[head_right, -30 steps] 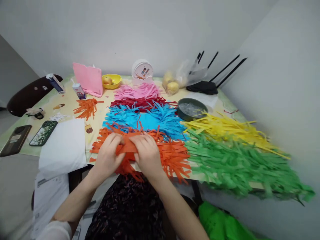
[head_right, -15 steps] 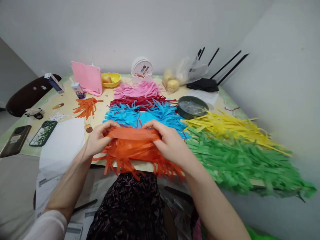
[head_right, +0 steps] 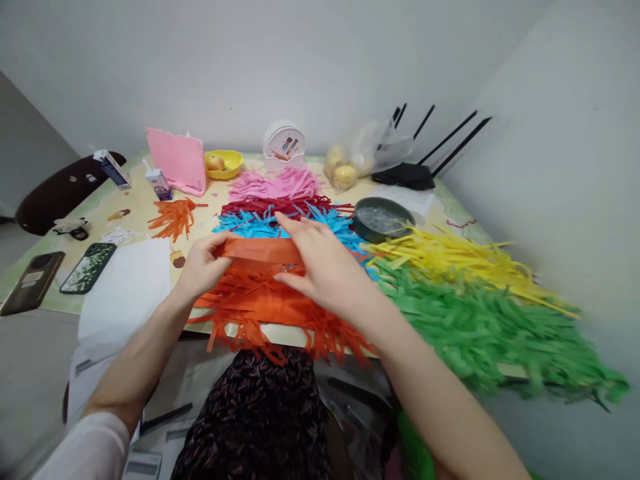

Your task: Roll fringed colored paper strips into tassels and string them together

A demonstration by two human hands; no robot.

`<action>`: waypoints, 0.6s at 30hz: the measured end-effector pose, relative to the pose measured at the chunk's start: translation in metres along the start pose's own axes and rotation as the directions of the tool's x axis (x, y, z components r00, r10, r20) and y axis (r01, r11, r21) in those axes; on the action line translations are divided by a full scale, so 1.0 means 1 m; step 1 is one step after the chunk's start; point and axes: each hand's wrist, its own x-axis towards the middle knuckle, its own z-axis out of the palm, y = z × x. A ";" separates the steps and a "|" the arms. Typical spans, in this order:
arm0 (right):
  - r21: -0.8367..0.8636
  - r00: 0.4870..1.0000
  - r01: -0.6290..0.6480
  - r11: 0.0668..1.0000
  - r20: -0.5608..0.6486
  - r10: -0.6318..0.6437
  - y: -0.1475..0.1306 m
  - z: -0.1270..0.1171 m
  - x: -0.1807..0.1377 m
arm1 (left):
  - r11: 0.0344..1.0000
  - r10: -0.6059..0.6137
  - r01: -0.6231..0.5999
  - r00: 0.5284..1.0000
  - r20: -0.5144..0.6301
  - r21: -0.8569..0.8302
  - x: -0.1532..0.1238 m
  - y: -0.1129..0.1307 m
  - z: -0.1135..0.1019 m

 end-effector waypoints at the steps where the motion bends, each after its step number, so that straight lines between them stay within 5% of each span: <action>1: 0.005 1.000 -0.013 1.000 -0.025 0.013 -0.003 0.005 0.001 | 1.000 -0.003 0.003 1.000 0.008 -0.011 -0.001 -0.001 0.002; 9: 0.346 0.988 -0.130 0.929 -0.028 0.149 0.003 0.005 -0.001 | 0.988 -0.012 0.017 0.999 0.034 -0.154 -0.009 -0.004 0.002; 18: 0.757 0.979 -0.152 0.636 0.029 0.201 0.008 0.003 -0.016 | 0.898 -0.007 0.072 0.989 0.150 -0.434 -0.013 -0.009 -0.003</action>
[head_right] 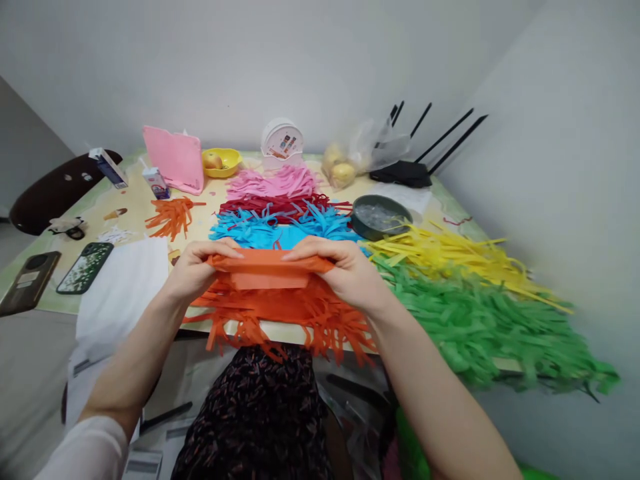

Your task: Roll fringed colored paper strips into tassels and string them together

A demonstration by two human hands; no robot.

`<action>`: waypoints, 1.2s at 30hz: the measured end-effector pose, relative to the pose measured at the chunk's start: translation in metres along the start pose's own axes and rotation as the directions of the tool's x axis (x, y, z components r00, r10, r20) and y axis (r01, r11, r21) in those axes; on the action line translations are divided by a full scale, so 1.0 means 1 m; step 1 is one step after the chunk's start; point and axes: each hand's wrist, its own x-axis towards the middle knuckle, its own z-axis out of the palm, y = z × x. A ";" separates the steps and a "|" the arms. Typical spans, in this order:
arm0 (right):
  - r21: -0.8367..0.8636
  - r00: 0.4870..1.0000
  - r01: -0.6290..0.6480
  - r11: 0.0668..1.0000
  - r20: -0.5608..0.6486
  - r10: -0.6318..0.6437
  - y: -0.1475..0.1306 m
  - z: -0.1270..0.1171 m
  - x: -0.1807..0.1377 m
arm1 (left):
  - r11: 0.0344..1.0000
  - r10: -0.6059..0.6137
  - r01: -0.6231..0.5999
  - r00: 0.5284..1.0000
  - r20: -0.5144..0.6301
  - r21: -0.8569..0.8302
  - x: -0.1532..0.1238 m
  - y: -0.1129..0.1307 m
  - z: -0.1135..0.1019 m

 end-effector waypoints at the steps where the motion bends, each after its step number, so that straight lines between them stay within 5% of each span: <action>1: 0.037 1.000 -0.002 0.999 0.005 0.001 0.001 -0.001 -0.001 | 1.000 -0.002 0.002 1.000 0.014 -0.005 -0.001 0.001 -0.002; 7: 0.068 0.998 0.045 0.997 0.031 -0.047 -0.003 -0.008 -0.004 | 0.999 0.026 -0.031 0.953 0.300 0.012 -0.002 0.025 -0.017; 10: -0.022 0.993 0.097 0.995 0.071 -0.095 -0.011 -0.007 -0.003 | 0.995 -0.049 0.080 0.903 0.426 -0.055 0.003 0.036 -0.016; 17: -0.219 0.946 0.215 0.952 0.289 -0.148 -0.024 -0.017 0.000 | 0.877 -0.403 0.239 0.838 0.368 0.417 0.016 0.047 0.006; 21: -0.333 0.897 0.100 0.938 0.439 0.060 -0.031 -0.033 -0.002 | 0.835 -0.356 0.130 0.868 0.345 0.535 0.017 0.050 0.008; 27: -0.432 0.928 -0.068 0.900 0.304 0.216 -0.018 -0.005 0.004 | 0.793 -0.314 0.022 0.871 0.377 0.609 0.015 0.044 0.007; 33: -0.538 0.955 0.002 0.843 0.250 0.157 -0.011 0.011 0.003 | 0.699 -0.209 -0.063 0.935 0.288 0.713 0.012 0.031 0.003; 36: -0.518 0.949 0.007 0.855 0.272 0.157 -0.015 0.012 0.004 | 0.738 -0.240 -0.069 0.903 0.357 0.672 0.016 0.030 0.011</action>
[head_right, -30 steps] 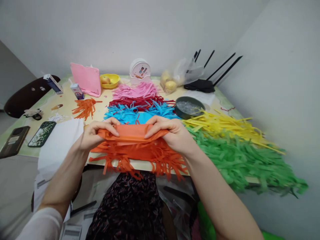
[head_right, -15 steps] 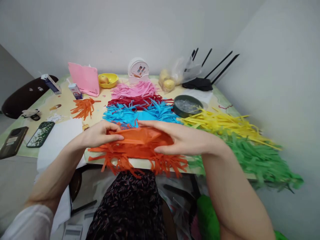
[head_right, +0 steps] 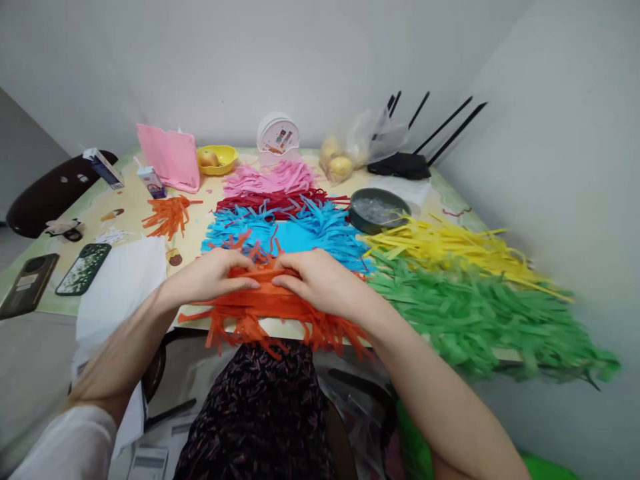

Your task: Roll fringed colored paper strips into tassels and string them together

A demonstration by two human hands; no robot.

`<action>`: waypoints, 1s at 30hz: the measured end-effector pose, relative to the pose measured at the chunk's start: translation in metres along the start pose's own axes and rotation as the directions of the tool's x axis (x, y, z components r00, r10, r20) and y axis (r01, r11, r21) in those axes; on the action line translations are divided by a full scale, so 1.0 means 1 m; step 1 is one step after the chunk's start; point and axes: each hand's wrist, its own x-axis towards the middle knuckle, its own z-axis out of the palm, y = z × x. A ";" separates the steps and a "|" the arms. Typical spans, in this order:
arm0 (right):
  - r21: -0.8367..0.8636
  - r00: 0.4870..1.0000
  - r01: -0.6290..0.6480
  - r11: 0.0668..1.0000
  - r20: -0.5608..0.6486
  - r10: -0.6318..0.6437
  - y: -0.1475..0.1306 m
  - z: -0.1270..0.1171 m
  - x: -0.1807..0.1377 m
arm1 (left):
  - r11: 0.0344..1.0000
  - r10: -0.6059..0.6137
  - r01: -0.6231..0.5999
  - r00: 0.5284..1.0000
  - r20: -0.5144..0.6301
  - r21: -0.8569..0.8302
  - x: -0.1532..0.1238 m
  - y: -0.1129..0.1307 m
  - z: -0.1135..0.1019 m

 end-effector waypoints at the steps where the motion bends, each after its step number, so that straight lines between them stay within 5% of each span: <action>1: 0.013 1.000 -0.006 1.000 0.007 0.006 -0.001 -0.001 0.000 | 0.999 -0.010 0.012 0.999 0.040 -0.035 0.002 0.001 0.000; 7: 0.211 0.992 -0.119 0.970 0.053 0.110 0.008 0.002 -0.005 | 0.954 -0.088 0.131 0.982 0.165 -0.270 0.001 -0.002 -0.002; 10: 0.393 0.977 -0.212 0.895 0.089 0.192 0.010 0.007 -0.011 | 0.905 -0.130 0.171 0.983 0.131 -0.389 -0.005 -0.002 0.000; 13: 0.459 0.979 -0.168 0.872 -0.026 0.202 0.009 0.013 -0.017 | 0.814 -0.178 0.184 0.982 0.064 -0.551 -0.010 -0.001 0.006; 18: 0.576 0.947 -0.068 0.815 -0.219 0.234 0.011 0.026 -0.024 | 0.685 -0.233 0.074 0.965 -0.121 -0.725 -0.018 -0.005 0.020; 23: 0.693 0.933 0.012 0.720 -0.267 0.241 0.017 0.038 -0.028 | 0.579 -0.199 -0.032 0.964 -0.179 -0.814 -0.024 -0.011 0.030; 30: 0.755 0.928 0.037 0.655 -0.270 0.258 0.014 0.041 -0.025 | 0.599 -0.093 -0.162 0.958 -0.270 -0.784 -0.025 -0.015 0.032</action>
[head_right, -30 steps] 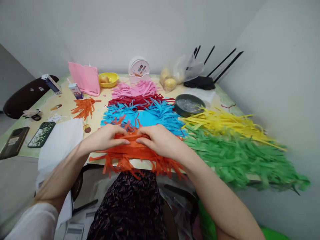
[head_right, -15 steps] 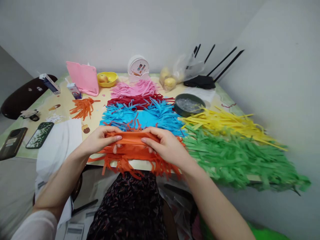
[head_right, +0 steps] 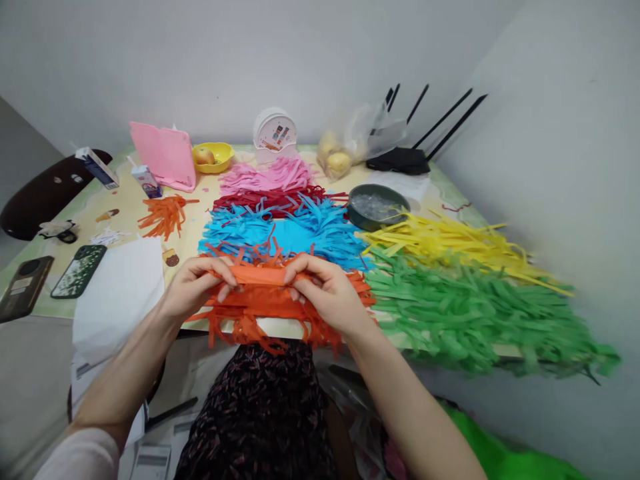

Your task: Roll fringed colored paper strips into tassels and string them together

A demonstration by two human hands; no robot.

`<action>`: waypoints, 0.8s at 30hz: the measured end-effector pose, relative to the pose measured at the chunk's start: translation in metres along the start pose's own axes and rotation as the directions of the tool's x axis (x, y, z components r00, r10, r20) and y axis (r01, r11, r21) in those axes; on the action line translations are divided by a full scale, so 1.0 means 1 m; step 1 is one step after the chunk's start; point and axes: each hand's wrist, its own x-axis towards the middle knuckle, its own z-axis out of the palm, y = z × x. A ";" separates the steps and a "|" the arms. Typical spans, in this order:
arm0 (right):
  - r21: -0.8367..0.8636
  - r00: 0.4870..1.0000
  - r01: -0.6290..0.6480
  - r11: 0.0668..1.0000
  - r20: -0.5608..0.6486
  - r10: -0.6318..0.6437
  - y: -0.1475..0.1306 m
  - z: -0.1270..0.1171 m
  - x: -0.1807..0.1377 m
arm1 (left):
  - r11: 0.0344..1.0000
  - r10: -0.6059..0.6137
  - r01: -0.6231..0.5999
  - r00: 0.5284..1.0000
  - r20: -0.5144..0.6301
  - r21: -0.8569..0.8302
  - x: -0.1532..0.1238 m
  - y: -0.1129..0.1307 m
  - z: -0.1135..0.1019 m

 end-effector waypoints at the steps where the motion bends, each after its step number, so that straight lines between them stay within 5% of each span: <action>1: -0.002 1.000 -0.013 1.000 -0.013 0.013 0.001 0.001 0.001 | 1.000 0.016 -0.017 1.000 0.004 0.022 0.000 0.000 -0.001; 5: -0.035 1.000 0.020 0.999 -0.023 -0.021 0.006 0.003 0.003 | 0.996 0.011 -0.011 1.000 0.001 0.090 -0.002 -0.001 0.000; 10: -0.405 0.977 0.178 0.897 -0.036 -0.210 0.003 0.006 -0.001 | 0.951 0.007 0.042 0.988 -0.157 0.307 -0.002 0.002 0.006; 17: -0.633 0.977 0.140 0.762 -0.037 -0.210 -0.002 0.007 -0.007 | 0.756 0.051 0.000 0.997 -0.059 0.654 0.000 0.004 0.003; 24: -0.201 0.995 0.021 0.979 -0.088 -0.039 0.004 0.007 -0.006 | 0.986 -0.089 0.094 0.995 -0.038 0.135 -0.002 0.001 0.009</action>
